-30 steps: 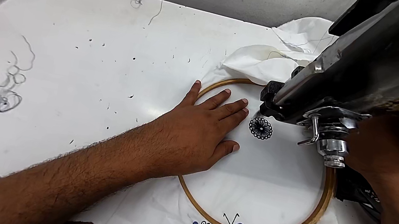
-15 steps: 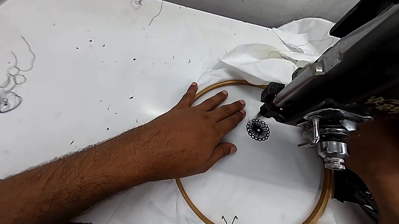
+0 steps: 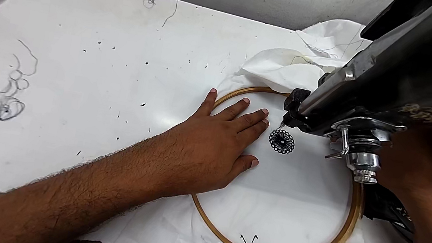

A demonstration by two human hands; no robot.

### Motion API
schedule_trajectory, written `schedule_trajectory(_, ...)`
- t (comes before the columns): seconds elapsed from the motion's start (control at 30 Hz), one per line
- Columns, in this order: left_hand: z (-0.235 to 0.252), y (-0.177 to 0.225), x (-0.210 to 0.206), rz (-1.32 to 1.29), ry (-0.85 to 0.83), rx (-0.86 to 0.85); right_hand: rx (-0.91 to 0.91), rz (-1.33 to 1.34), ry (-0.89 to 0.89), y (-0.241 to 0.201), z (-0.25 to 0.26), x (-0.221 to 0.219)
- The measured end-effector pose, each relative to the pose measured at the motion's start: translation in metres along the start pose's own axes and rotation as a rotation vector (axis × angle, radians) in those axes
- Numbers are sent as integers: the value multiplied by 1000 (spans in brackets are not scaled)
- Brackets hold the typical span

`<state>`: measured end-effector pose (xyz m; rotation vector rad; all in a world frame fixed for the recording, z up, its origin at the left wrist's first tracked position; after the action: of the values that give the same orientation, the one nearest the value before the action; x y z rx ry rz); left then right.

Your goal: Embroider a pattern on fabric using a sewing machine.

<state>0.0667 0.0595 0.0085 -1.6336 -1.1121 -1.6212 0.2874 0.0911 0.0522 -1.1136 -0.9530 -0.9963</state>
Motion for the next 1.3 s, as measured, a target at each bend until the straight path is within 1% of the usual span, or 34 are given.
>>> schedule_trajectory(0.13,-3,-2,1,0,-19,5,-27,-6,-52,1,-3,-3)
schedule_trajectory(0.23,0,-3,1,3,-9,7,-26,13,-13,0,0,-2)
schedule_trajectory(0.33,2,-1,0,-2,0,3,15,9,20,2,4,-1)
schedule_trajectory(0.5,-3,-1,0,4,-19,-1,0,-24,-34,2,-2,-2)
schedule_trajectory(0.6,-1,-4,0,10,-12,8,-31,35,-2,0,0,-2)
schedule_trajectory(0.67,1,-3,0,0,7,8,-16,44,23,1,2,-2)
schedule_trajectory(0.73,1,-1,0,-2,8,6,-3,23,29,4,4,-2)
schedule_trajectory(0.87,-2,0,1,4,-27,9,-1,-6,-14,4,0,-3)
schedule_trajectory(1.07,1,-3,0,-2,2,12,-6,45,34,2,2,-2)
schedule_trajectory(1.3,-3,-1,1,10,-13,3,-26,11,-35,4,-2,-4)
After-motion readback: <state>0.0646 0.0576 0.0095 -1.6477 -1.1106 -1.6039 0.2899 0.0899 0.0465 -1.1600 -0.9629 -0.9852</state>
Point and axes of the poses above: each hand's wrist, its own z-axis towards the middle knuckle, its own x-axis out of the back of the hand, y = z × x, the point moved 9 cm from there along z, towards the middle knuckle, and after that the axes turned 11 degrees about x, right-handed, at the moved point
